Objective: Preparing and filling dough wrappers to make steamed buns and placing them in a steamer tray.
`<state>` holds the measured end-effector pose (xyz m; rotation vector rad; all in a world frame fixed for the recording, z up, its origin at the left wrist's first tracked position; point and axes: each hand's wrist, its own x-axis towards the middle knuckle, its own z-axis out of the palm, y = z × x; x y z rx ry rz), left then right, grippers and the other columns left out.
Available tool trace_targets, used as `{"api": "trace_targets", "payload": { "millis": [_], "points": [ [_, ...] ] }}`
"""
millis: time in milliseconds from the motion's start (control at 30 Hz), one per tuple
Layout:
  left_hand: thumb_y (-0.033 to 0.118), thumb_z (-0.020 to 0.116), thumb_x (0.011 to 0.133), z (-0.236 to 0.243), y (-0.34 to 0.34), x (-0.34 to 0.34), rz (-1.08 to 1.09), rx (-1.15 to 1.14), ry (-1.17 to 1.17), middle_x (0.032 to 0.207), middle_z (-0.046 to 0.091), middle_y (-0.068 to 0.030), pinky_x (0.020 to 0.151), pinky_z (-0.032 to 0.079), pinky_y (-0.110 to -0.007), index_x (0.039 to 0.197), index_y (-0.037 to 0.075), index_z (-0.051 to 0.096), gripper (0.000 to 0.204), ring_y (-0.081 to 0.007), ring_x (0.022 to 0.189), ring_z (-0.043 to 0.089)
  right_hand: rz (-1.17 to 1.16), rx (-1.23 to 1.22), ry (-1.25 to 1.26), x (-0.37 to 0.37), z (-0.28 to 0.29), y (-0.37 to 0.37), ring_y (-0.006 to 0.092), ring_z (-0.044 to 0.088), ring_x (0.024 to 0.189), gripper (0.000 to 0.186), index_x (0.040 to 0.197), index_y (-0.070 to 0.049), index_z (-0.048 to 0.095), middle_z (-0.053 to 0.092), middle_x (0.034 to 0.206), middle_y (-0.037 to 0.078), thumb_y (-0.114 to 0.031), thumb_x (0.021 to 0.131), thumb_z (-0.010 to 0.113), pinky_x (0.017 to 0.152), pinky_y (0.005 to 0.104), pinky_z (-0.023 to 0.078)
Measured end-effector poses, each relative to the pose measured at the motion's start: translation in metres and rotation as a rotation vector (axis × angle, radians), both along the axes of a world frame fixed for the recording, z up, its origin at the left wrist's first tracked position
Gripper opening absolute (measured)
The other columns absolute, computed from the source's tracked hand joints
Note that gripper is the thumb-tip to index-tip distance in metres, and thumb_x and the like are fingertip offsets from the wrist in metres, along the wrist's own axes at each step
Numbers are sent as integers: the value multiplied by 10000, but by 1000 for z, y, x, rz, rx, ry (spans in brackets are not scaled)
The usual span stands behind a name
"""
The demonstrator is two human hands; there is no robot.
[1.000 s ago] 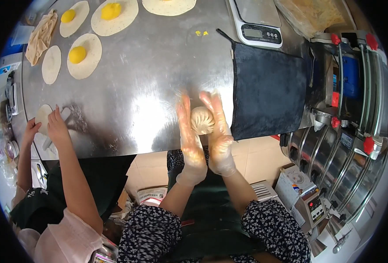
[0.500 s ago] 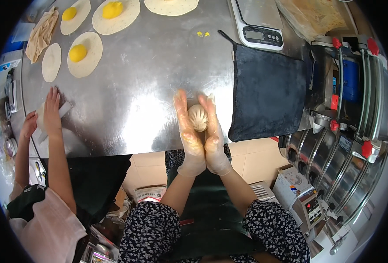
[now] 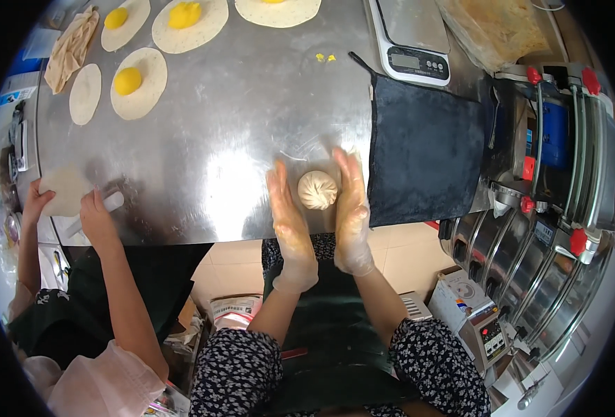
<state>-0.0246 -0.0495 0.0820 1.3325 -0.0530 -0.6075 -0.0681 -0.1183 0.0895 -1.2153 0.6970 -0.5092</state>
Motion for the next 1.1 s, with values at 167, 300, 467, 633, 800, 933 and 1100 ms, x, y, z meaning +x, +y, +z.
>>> {"api": "trace_targets", "payload": {
  "millis": [167, 300, 467, 633, 800, 933, 1100],
  "points": [
    [829, 189, 891, 8, -8, -10, -64, -41, 60, 1633, 192, -166, 1225, 132, -427, 1576, 13, 97, 1070, -280, 1509, 183, 72, 60, -50, -8, 5, 7, 280, 237, 1479, 1023, 1572, -21, 164, 282, 1587, 174, -761, 906, 398, 1215, 435, 159],
    [391, 342, 1072, -23, 10, 17, 177, 78, -195, 1551, 360, -145, 1210, 212, -446, 1529, 3, 263, 604, -278, 1448, 314, -193, -96, 140, -15, -25, -29, 214, 491, 1321, 493, 1431, 5, 447, 537, 1414, 134, -24, 953, 563, 1106, 376, 368],
    [280, 368, 1080, -49, 23, 32, 177, 273, -488, 1433, 474, -127, 1159, 329, -420, 1508, 2, 297, 516, -252, 1340, 446, -136, -850, 244, 37, -34, -102, 194, 688, 882, 406, 1281, -60, 546, 705, 1077, 113, 58, 900, 622, 797, 311, 550],
    [168, 368, 1068, -55, 21, 30, 231, 219, -434, 1410, 481, -134, 1146, 333, -408, 1508, 15, 309, 470, -247, 1323, 459, 2, -1198, 248, 95, -45, -140, 303, 671, 806, 418, 1240, -97, 536, 690, 1024, 106, 30, 856, 641, 707, 406, 546],
    [179, 379, 1070, -62, 23, 31, 231, 149, -456, 1411, 462, -136, 1175, 287, -449, 1520, 31, 284, 483, -312, 1364, 435, 68, -1331, 389, 122, -46, -144, 343, 637, 732, 387, 1207, -140, 567, 642, 889, 128, -46, 842, 653, 655, 461, 519],
    [176, 378, 1068, -63, 25, 30, 237, 167, -414, 1420, 459, -145, 1180, 273, -464, 1528, 49, 270, 488, -342, 1386, 416, 113, -1380, 508, 127, -47, -141, 358, 634, 721, 275, 1142, -129, 614, 610, 824, 139, -77, 872, 633, 645, 459, 518],
    [152, 386, 1060, -61, 24, 29, 219, 98, -388, 1444, 450, -140, 1206, 228, -505, 1529, 66, 267, 491, -354, 1397, 405, 54, -1064, 366, 119, -54, -141, 295, 634, 708, 262, 1154, -71, 610, 684, 875, 153, -99, 894, 634, 633, 404, 508]
  ]
}}
